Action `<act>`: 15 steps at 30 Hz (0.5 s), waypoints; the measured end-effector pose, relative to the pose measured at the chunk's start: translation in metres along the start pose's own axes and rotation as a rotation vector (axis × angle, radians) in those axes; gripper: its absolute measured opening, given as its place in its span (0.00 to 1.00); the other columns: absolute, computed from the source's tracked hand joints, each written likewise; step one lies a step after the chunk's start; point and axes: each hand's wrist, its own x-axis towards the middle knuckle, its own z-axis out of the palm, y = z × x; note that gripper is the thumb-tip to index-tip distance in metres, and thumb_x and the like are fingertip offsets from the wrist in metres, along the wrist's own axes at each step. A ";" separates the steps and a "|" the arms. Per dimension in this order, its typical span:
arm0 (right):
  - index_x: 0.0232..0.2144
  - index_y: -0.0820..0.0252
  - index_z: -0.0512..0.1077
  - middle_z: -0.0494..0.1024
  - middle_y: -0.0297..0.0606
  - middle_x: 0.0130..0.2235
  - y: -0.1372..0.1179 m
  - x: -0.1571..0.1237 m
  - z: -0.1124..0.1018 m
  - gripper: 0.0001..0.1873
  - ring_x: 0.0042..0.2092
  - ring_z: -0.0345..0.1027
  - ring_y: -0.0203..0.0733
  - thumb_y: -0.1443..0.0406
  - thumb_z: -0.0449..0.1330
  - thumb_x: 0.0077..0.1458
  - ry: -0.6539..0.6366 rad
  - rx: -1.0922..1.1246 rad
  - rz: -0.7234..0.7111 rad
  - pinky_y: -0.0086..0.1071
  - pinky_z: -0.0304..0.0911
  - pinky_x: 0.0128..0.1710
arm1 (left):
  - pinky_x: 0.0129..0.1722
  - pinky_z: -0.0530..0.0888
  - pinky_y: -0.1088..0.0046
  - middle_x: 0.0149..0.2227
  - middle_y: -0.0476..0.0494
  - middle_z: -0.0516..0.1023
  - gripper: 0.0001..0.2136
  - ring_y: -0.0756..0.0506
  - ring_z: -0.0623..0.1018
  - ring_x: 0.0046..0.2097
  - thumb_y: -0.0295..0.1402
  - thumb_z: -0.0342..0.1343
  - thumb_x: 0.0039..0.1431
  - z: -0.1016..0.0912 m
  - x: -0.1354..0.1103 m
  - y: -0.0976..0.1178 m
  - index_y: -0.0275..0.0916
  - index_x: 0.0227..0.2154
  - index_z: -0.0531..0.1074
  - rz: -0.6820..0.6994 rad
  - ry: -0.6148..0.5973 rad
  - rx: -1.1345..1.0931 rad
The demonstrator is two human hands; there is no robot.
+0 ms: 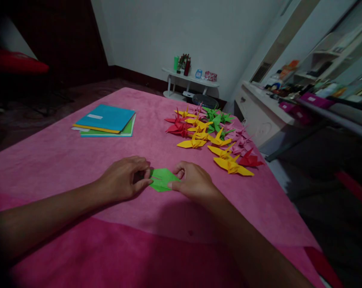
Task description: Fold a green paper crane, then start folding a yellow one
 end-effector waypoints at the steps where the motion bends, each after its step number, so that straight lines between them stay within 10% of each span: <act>1: 0.28 0.60 0.71 0.69 0.31 0.25 -0.001 0.004 -0.003 0.12 0.26 0.59 0.33 0.62 0.67 0.39 -0.067 0.027 0.001 0.27 0.48 0.24 | 0.31 0.61 0.70 0.27 0.48 0.71 0.06 0.47 0.69 0.32 0.35 0.55 0.54 0.000 0.000 0.000 0.39 0.25 0.69 0.000 0.005 -0.021; 7: 0.16 0.62 0.68 0.59 0.25 0.17 -0.011 0.020 -0.009 0.17 0.19 0.47 0.28 0.56 0.67 0.38 -0.384 0.285 0.066 0.27 0.39 0.19 | 0.34 0.66 0.70 0.32 0.48 0.72 0.06 0.48 0.71 0.34 0.33 0.60 0.50 0.003 -0.002 -0.005 0.40 0.32 0.71 -0.071 0.120 -0.232; 12: 0.22 0.63 0.72 0.68 0.29 0.21 -0.019 0.024 0.007 0.16 0.21 0.55 0.29 0.56 0.68 0.39 0.029 0.717 0.058 0.26 0.46 0.21 | 0.38 0.71 0.69 0.43 0.42 0.72 0.22 0.46 0.74 0.41 0.36 0.60 0.53 0.003 0.009 -0.010 0.39 0.50 0.63 -0.346 0.474 -0.745; 15: 0.26 0.62 0.74 0.73 0.32 0.24 -0.023 0.024 0.023 0.13 0.23 0.61 0.32 0.57 0.67 0.43 0.175 0.854 0.002 0.27 0.53 0.23 | 0.39 0.72 0.69 0.43 0.40 0.75 0.21 0.47 0.75 0.41 0.38 0.59 0.54 0.001 0.015 -0.006 0.36 0.49 0.66 -0.396 0.416 -1.141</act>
